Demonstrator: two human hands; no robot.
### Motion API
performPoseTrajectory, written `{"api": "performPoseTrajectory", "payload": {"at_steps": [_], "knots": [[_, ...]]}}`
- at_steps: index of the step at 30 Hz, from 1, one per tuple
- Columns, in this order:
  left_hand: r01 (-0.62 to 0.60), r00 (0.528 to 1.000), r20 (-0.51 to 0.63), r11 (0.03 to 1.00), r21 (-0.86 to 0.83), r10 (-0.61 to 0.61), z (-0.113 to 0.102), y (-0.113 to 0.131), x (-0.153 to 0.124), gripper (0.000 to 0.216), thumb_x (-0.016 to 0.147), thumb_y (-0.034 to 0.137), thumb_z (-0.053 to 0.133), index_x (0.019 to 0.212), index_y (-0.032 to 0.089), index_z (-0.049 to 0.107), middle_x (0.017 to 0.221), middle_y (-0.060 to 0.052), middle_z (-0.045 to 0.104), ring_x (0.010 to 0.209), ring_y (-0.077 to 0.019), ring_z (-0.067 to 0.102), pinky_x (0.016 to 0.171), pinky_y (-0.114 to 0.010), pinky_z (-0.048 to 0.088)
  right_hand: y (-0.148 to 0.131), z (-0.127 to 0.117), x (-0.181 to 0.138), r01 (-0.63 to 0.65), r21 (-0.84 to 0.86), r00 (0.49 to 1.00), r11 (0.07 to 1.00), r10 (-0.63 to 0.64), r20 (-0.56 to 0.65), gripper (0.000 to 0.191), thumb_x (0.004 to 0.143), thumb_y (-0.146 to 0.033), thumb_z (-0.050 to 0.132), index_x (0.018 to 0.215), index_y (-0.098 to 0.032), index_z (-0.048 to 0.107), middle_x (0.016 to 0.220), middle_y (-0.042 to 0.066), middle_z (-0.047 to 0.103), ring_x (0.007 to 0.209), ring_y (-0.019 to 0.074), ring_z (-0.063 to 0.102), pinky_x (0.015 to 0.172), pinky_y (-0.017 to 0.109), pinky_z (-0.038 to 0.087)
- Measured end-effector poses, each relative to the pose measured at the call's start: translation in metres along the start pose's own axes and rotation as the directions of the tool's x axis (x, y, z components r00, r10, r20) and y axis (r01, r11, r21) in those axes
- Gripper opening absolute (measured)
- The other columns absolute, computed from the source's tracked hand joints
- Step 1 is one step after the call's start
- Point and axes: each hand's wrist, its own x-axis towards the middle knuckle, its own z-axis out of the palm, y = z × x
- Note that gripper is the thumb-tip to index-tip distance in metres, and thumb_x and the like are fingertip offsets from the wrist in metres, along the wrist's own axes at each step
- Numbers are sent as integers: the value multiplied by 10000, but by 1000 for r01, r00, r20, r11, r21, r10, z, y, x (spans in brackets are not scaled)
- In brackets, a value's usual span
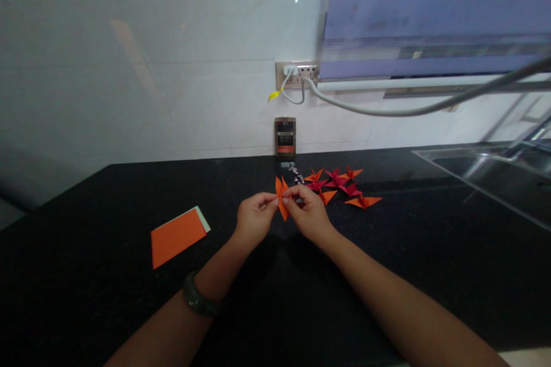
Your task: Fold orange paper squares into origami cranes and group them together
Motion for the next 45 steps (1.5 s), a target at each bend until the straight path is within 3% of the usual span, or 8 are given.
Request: {"api": "performPoseTrajectory", "payload": {"at_steps": [5, 14, 22, 28, 36, 41, 45], "knots": [[-28, 999, 40, 999, 45, 27, 0, 2, -2, 144, 672, 232, 594, 766, 161, 677, 743, -40, 696, 682, -164, 632, 645, -267, 485, 6, 0, 2, -6, -7, 1000, 1000, 6, -25, 49, 727, -211, 522, 755, -187, 553, 672, -3, 518, 576, 114, 458, 525, 231, 374], [49, 998, 43, 995, -86, -46, 2, -2, -1, 203, 632, 305, 652, 728, 128, 629, 659, -26, 654, 599, -131, 586, 581, -236, 453, 2, 4, 0, -27, 30, 998, 999, 29, -47, 168, 705, -249, 569, 750, -196, 416, 647, -52, 432, 490, 65, 377, 461, 187, 330], [-12, 1000, 6, 997, 74, 12, -1, -1, -1, 167, 705, 291, 564, 727, 139, 629, 648, -18, 628, 585, -128, 551, 564, -232, 421, 3, 5, 0, -112, 173, 994, 979, 112, 9, 245, 705, -258, 578, 917, -176, 487, 675, -25, 535, 530, 79, 466, 492, 193, 370], [-82, 996, 38, 992, 95, 78, -3, -3, -1, 163, 739, 289, 526, 725, 151, 611, 622, 5, 592, 579, -116, 529, 560, -218, 405, 1, 3, 3, -183, 235, 983, 955, 180, 35, 161, 689, -298, 589, 703, -138, 583, 587, -14, 523, 511, 82, 448, 467, 198, 357], [72, 991, 121, 991, -112, -59, 1, -3, 0, 208, 669, 318, 617, 768, 135, 623, 696, -29, 651, 642, -145, 594, 615, -245, 449, 0, -1, 7, -261, 299, 963, 918, 269, 14, 166, 633, -293, 643, 640, -128, 621, 503, -29, 532, 396, 64, 418, 392, 199, 332], [131, 979, 180, 973, -190, -97, 3, -1, -1, 227, 684, 356, 607, 714, 132, 632, 629, -33, 651, 585, -151, 602, 603, -266, 467, -2, 0, 7, -299, 423, 954, 856, 285, 98, 191, 645, -318, 638, 663, -127, 647, 468, -34, 534, 414, 77, 473, 428, 211, 391], [194, 976, 157, 938, -286, -154, 3, 2, -2, 248, 680, 360, 614, 748, 122, 627, 610, -28, 646, 527, -140, 592, 593, -284, 477, -2, 2, 6, -311, 501, 951, 808, 261, 169, 189, 639, -305, 642, 720, -135, 653, 553, -21, 594, 445, 72, 497, 461, 216, 424]]}}
